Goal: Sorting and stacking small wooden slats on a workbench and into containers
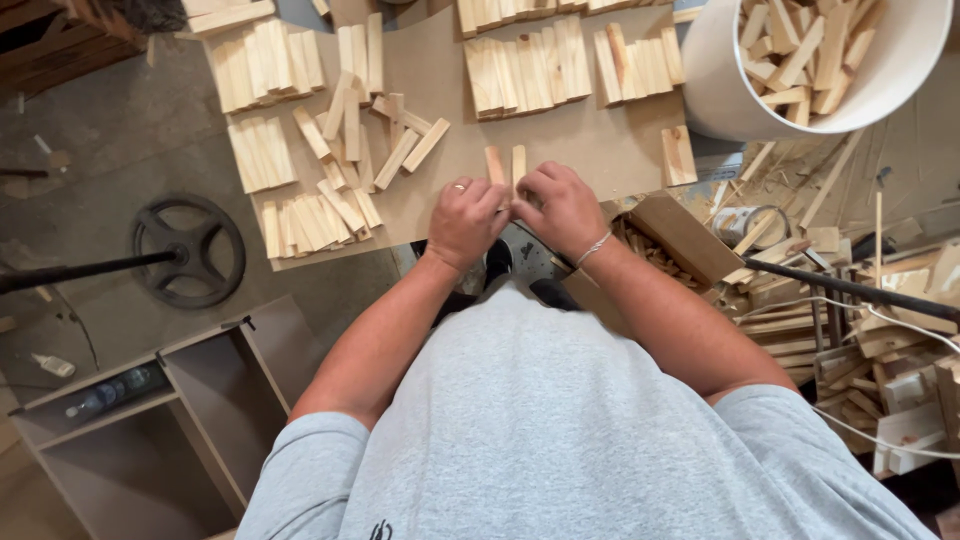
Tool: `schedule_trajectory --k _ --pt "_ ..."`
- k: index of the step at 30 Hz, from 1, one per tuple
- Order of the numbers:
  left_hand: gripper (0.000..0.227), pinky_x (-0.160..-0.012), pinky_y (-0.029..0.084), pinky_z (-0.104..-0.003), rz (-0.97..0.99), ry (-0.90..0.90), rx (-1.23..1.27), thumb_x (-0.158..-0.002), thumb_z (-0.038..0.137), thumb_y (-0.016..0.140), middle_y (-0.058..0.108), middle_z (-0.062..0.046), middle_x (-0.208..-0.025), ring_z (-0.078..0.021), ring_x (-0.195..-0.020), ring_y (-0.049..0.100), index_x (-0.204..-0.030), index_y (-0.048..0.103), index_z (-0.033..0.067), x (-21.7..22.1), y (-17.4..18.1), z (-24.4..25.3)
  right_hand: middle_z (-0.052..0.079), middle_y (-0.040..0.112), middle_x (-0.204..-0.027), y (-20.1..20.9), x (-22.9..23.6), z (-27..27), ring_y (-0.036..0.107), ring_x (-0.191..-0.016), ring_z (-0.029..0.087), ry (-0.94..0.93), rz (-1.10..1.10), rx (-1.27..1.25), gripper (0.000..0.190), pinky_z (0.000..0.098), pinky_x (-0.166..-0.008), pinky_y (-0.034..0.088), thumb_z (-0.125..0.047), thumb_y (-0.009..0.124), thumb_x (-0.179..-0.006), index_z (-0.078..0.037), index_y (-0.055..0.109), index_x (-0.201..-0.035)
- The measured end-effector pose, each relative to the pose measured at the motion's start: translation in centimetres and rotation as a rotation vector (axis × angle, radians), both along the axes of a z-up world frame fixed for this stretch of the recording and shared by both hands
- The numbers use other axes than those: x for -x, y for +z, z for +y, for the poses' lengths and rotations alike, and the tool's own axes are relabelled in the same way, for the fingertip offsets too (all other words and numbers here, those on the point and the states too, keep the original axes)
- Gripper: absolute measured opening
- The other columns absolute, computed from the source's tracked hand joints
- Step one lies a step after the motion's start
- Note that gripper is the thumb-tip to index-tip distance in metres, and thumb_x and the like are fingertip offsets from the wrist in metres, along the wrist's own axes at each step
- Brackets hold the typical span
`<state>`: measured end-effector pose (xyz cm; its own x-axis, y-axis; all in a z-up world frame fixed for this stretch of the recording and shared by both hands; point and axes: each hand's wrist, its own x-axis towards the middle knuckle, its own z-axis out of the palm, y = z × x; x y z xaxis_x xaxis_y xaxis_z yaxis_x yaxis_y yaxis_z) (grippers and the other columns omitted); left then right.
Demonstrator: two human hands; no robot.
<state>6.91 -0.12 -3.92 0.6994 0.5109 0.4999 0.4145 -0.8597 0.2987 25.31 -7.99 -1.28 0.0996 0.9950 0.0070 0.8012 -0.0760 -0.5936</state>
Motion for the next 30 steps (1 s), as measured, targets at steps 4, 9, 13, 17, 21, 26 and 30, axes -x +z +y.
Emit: schedule_trajectory --k 4,9,13,17,21,26,30 --pt "0.024 -0.071 0.052 -0.039 -0.023 -0.043 0.054 -0.091 0.040 0.073 0.057 -0.003 -0.081 -0.0268 -0.076 0.063 -0.092 0.064 0.0180 1.2 1.1 0.6 0.004 0.058 -0.083 -0.7 0.5 -0.3 0.068 -0.085 0.029 -0.111 -0.149 0.040 0.025 0.0440 -0.078 0.057 -0.042 0.074 -0.085 -0.020 0.063 -0.092" --pt "0.027 -0.075 0.052 -0.038 -0.049 -0.069 0.082 -0.091 0.040 0.075 0.058 -0.005 -0.086 -0.0280 -0.080 0.063 -0.101 0.067 0.0154 2.0 1.3 1.0 0.007 0.060 -0.078 0.1 -2.9 -1.4 0.070 -0.080 0.034 -0.257 -0.182 0.156 0.027 0.0497 -0.073 0.057 -0.043 0.068 -0.085 -0.018 0.063 -0.094" --pt "0.030 -0.075 0.052 -0.038 -0.054 -0.040 0.070 -0.092 0.043 0.074 0.059 -0.004 -0.087 -0.0266 -0.081 0.063 -0.102 0.068 0.0150 2.1 0.2 0.9 0.007 0.065 -0.077 0.5 -8.6 -3.7 0.072 -0.078 0.035 -0.374 -0.292 0.198 0.021 0.0498 -0.069 0.058 -0.040 0.068 -0.086 -0.018 0.067 -0.088" --pt "0.031 -0.075 0.052 -0.037 -0.050 -0.028 0.050 -0.093 0.044 0.074 0.060 -0.004 -0.089 -0.0258 -0.082 0.063 -0.102 0.069 0.0147 2.1 0.0 1.0 0.002 0.066 -0.079 1.7 -12.3 -6.1 0.072 -0.080 0.029 -0.420 -0.377 0.186 0.020 0.0458 -0.071 0.059 -0.041 0.072 -0.084 -0.023 0.067 -0.088" --pt "0.031 -0.076 0.052 -0.037 -0.052 -0.030 0.051 -0.092 0.041 0.076 0.060 -0.005 -0.088 -0.0264 -0.081 0.063 -0.102 0.070 0.0133 2.0 0.4 1.0 0.002 0.066 -0.078 1.9 -13.0 -7.1 0.072 -0.079 0.027 -0.421 -0.449 0.172 0.019 0.0434 -0.072 0.060 -0.041 0.072 -0.085 -0.023 0.067 -0.087" --pt "0.032 -0.077 0.052 -0.037 -0.027 -0.022 0.064 -0.090 0.043 0.077 0.062 -0.004 -0.089 -0.0258 -0.082 0.064 -0.103 0.071 0.0141 2.1 -0.4 1.0 0.007 0.067 -0.083 3.2 -13.9 -8.7 0.072 -0.082 0.034 -0.603 -0.301 0.085 0.024 0.0499 -0.073 0.059 -0.041 0.076 -0.088 -0.018 0.070 -0.093" --pt "0.033 -0.077 0.052 -0.037 -0.026 -0.042 0.075 -0.090 0.042 0.078 0.063 -0.005 -0.090 -0.0262 -0.082 0.064 -0.103 0.071 0.0128 1.9 -0.3 1.1 0.001 0.067 -0.087 2.2 -14.8 -10.0 0.072 -0.085 0.028 -0.575 -0.294 0.009 0.011 0.0424 -0.076 0.060 -0.027 0.075 -0.087 -0.021 0.073 -0.097"
